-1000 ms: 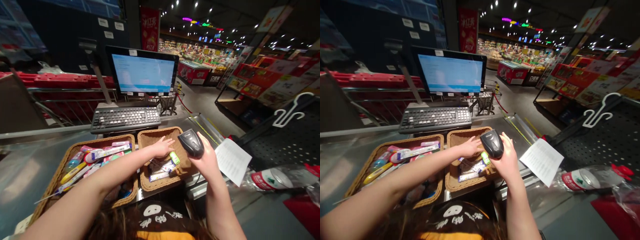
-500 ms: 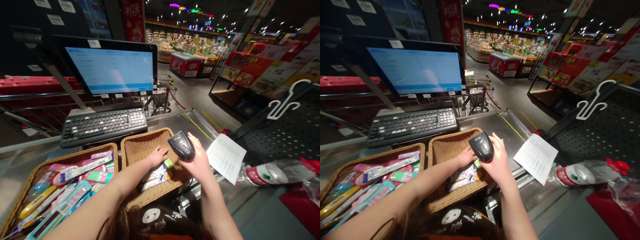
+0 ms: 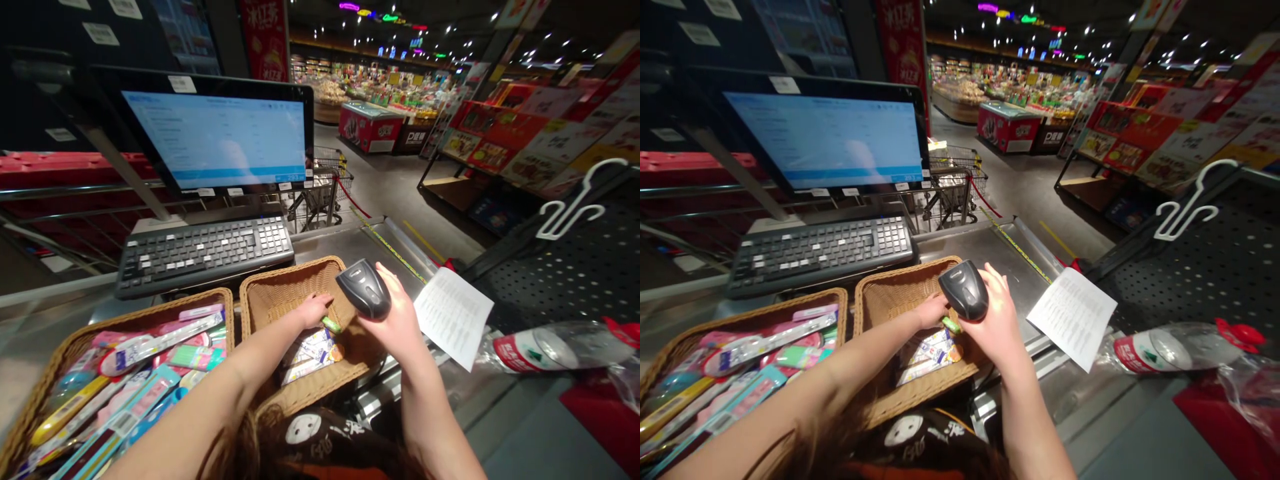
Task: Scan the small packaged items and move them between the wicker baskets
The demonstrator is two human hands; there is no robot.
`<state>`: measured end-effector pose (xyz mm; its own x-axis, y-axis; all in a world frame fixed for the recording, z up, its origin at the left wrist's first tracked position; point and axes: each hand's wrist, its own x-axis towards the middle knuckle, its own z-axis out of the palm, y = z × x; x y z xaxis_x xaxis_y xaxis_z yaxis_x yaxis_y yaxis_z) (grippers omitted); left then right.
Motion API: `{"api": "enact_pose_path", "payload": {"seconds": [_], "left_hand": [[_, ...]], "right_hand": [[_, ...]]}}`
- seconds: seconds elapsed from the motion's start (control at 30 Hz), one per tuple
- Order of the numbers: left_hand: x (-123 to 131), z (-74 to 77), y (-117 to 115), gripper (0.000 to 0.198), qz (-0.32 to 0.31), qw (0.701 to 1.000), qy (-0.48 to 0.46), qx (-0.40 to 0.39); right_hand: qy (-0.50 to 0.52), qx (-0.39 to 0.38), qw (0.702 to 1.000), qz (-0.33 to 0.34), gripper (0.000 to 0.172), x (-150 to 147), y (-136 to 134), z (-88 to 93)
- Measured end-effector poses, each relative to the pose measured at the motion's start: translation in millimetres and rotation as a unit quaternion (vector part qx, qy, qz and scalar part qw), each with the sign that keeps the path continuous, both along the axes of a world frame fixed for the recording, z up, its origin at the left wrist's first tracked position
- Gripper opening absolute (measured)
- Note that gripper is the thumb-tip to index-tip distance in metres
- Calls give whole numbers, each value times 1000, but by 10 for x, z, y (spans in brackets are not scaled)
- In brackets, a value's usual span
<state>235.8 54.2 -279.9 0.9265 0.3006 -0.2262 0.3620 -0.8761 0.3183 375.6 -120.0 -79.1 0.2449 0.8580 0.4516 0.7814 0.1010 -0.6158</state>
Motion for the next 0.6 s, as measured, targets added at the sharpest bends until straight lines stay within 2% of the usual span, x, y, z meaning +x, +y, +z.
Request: {"api": "enact_pose_path", "payload": {"seconds": [0.2, 0.37, 0.47, 0.6], "left_hand": [[-76, 99, 123, 38, 75, 996, 7, 50], [-188, 115, 44, 67, 45, 996, -15, 75], [-232, 103, 20, 65, 50, 996, -6, 76], [-249, 120, 15, 43, 83, 994, -3, 69]], "right_hand": [[-3, 6, 1000, 5, 55, -17, -10, 3], [-15, 6, 1000, 5, 55, -58, -7, -1], [-17, 3, 1000, 5, 55, -78, -2, 2], [-15, 2, 1000, 12, 53, -95, 0, 6]]}}
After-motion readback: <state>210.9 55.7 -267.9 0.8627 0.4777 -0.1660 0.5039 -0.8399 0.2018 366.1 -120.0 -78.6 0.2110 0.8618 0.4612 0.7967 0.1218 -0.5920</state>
